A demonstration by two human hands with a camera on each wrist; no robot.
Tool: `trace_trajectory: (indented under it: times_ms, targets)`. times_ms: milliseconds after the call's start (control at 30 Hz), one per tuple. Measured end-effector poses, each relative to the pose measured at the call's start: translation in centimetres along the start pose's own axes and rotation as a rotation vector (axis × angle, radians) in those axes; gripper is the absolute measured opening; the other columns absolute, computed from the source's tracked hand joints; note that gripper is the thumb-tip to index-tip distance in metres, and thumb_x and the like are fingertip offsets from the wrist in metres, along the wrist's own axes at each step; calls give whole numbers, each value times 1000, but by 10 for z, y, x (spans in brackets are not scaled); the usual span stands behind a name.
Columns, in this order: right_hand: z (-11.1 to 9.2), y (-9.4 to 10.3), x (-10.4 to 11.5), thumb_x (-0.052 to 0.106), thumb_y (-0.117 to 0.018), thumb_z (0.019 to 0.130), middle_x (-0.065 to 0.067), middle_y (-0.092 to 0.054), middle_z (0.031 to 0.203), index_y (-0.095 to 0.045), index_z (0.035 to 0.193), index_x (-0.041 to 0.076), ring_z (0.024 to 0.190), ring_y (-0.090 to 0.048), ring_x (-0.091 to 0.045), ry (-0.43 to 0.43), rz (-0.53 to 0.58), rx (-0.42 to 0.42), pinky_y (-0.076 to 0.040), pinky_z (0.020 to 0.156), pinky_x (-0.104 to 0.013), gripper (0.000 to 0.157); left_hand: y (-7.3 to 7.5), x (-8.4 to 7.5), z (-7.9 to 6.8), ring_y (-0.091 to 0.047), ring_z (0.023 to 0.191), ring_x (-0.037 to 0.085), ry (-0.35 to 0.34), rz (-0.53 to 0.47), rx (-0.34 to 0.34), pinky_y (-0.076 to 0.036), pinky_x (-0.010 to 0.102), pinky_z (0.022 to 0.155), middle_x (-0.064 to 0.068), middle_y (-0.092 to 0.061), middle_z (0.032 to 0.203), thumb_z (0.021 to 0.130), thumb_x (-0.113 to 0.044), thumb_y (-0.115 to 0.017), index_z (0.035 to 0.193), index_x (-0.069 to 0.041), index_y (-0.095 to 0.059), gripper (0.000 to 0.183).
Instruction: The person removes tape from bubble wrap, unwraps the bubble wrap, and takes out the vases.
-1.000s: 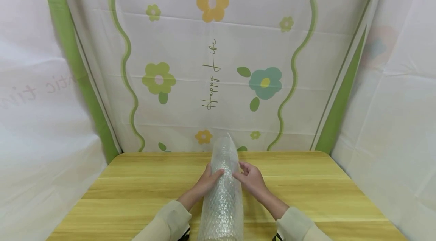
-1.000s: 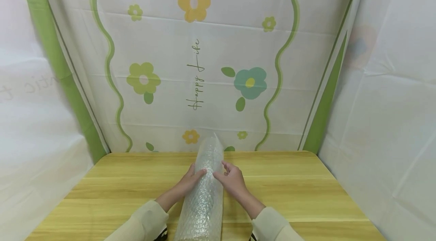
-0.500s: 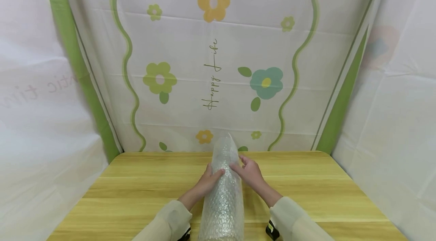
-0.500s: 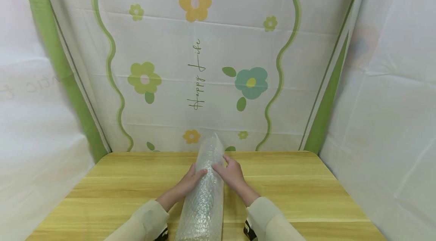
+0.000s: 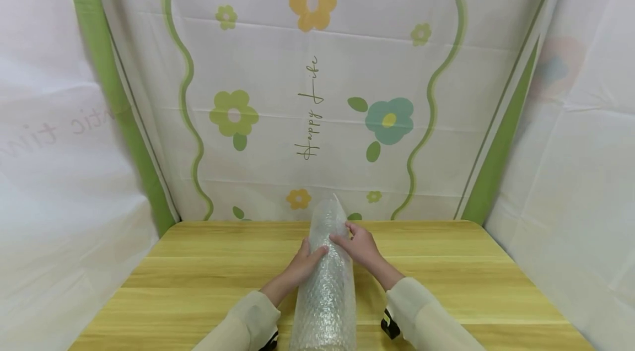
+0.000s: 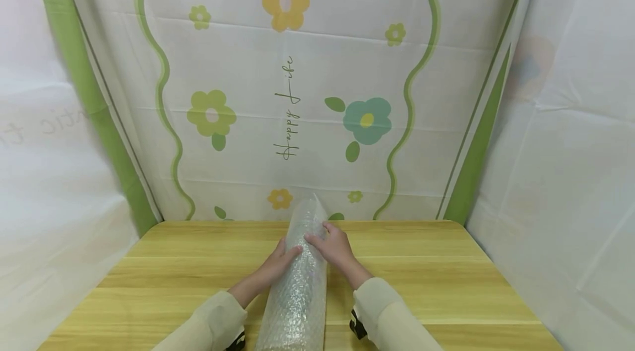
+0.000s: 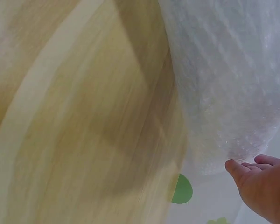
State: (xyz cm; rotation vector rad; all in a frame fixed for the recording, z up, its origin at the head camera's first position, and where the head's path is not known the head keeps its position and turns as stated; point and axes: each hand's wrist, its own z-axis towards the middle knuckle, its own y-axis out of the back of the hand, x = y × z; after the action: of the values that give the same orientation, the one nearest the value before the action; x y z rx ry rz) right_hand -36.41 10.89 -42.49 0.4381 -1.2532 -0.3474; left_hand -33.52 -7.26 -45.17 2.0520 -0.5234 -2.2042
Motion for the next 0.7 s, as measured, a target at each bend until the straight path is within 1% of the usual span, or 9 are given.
trace_trajectory:
  times_ms: [100, 333, 467, 567, 700]
  targets:
    - [1, 1, 1, 38, -72, 87, -27, -47, 139, -45, 138, -11, 121, -50, -45, -19, -2, 15, -49, 91, -51, 75, 0, -1, 0, -34, 130, 50, 1, -4, 2, -34, 64, 100, 35, -21, 150, 98, -46, -51, 151, 8, -4, 89]
    - [3, 4, 1, 30, -73, 87, -27, -43, 143, -44, 138, -12, 129, -42, -45, -48, 52, 41, -42, 99, -51, 72, 1, -3, -2, -37, 128, 49, 1, -11, 9, -36, 65, 98, 34, -25, 149, 97, -46, -52, 152, 6, -4, 89]
    - [6, 7, 0, 27, -75, 86, -27, -44, 142, -45, 137, -12, 130, -41, -44, -48, 56, 51, -41, 101, -50, 71, 1, -3, -2, -37, 128, 49, 3, -10, 6, -36, 65, 98, 34, -26, 148, 97, -46, -52, 152, 6, -5, 89]
    - [8, 8, -2, 24, -75, 85, -28, -46, 140, -46, 135, -13, 129, -43, -43, -34, 52, 65, -40, 102, -49, 69, 1, -4, -3, -33, 131, 51, 13, -2, 2, -33, 66, 100, 34, -22, 150, 97, -47, -52, 152, 6, -5, 90]
    - [10, 11, -3, 21, -72, 86, -26, -49, 137, -50, 134, -11, 127, -45, -43, -13, 34, 84, -40, 102, -49, 62, 1, -4, -2, -29, 133, 52, 14, 6, 1, -30, 67, 101, 35, -20, 151, 97, -47, -52, 152, 7, -5, 90]
